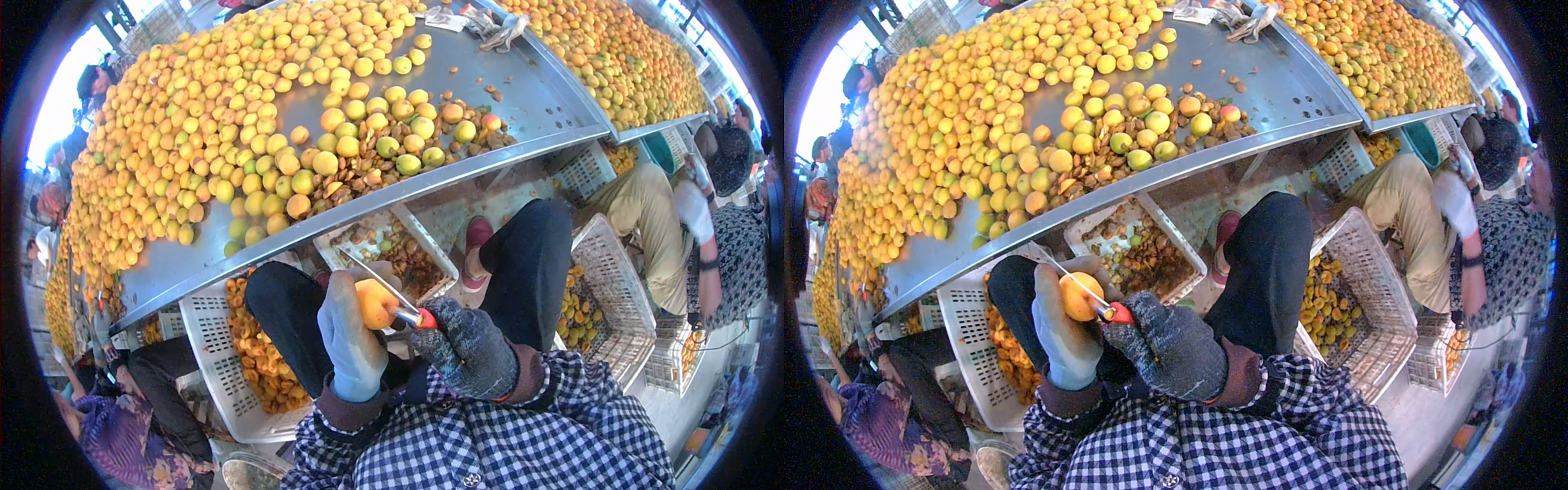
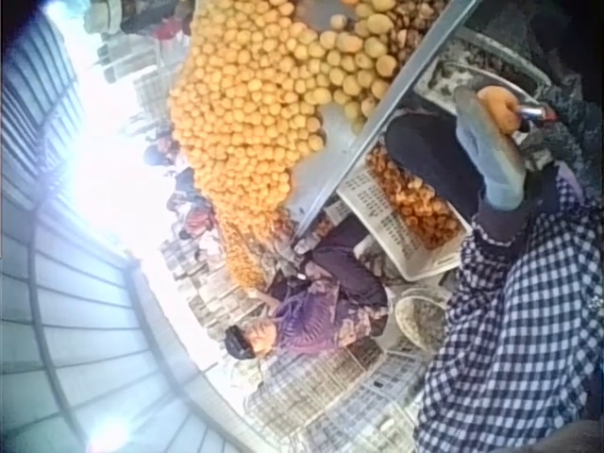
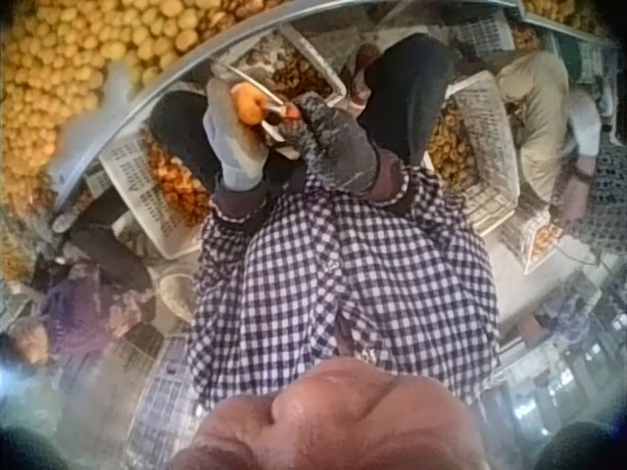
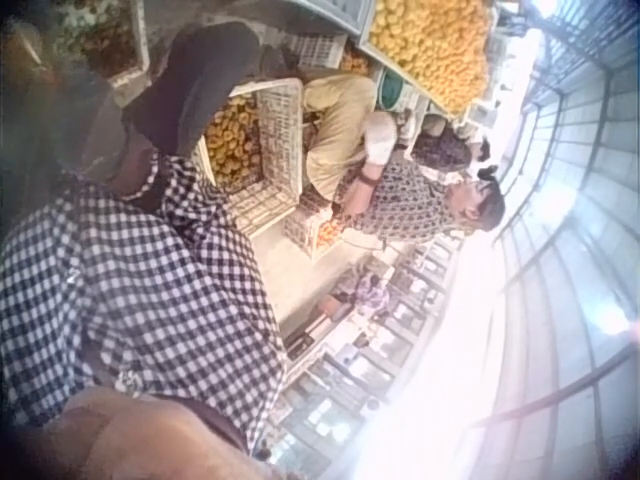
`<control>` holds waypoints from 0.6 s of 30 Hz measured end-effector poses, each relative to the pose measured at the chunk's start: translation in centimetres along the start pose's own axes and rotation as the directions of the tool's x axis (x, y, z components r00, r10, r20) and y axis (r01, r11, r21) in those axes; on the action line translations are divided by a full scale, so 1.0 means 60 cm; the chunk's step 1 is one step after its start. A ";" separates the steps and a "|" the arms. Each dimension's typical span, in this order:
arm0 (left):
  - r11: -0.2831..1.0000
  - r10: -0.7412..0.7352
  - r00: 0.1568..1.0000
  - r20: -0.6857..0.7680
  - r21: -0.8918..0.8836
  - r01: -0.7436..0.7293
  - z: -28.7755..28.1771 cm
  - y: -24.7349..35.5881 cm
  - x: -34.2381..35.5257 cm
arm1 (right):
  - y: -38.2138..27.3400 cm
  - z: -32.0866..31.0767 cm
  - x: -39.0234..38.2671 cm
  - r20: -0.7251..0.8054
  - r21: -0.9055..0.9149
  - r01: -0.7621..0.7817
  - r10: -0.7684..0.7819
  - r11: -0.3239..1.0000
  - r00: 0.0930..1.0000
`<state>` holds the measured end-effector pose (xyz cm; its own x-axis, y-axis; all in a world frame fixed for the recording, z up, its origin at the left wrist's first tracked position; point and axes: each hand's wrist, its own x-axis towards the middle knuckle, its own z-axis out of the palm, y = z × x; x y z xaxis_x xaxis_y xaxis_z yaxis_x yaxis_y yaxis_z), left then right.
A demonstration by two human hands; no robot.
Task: The person processes apricots by picking them up, cutting them open to remove the pits, and placing the fruit into a crate. They discard the pits onto the table and occasionally pull more apricots from a large pile to continue.
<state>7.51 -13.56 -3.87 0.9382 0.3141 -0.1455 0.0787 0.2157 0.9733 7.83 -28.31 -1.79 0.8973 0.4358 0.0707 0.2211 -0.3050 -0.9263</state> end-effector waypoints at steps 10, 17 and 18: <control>0.986 0.042 0.999 -0.009 -0.159 -0.042 0.023 0.028 -0.009 | -0.001 -0.004 -0.002 0.011 -0.103 -0.024 0.025 0.994 1.000; 0.969 0.019 0.980 -0.199 -0.238 -0.067 0.036 0.021 0.001 | -0.012 -0.002 0.014 0.134 -0.274 0.100 -0.065 0.956 0.989; 0.970 0.018 0.980 -0.198 -0.236 -0.066 0.038 0.023 0.002 | -0.009 0.000 0.015 0.156 -0.313 0.121 -0.074 0.942 0.985</control>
<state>8.49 -15.36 -2.14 0.8543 0.4946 -0.1599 -0.0649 0.4068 0.9112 8.52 -27.72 -1.23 0.8078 0.5838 0.0808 0.4363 -0.5002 -0.7479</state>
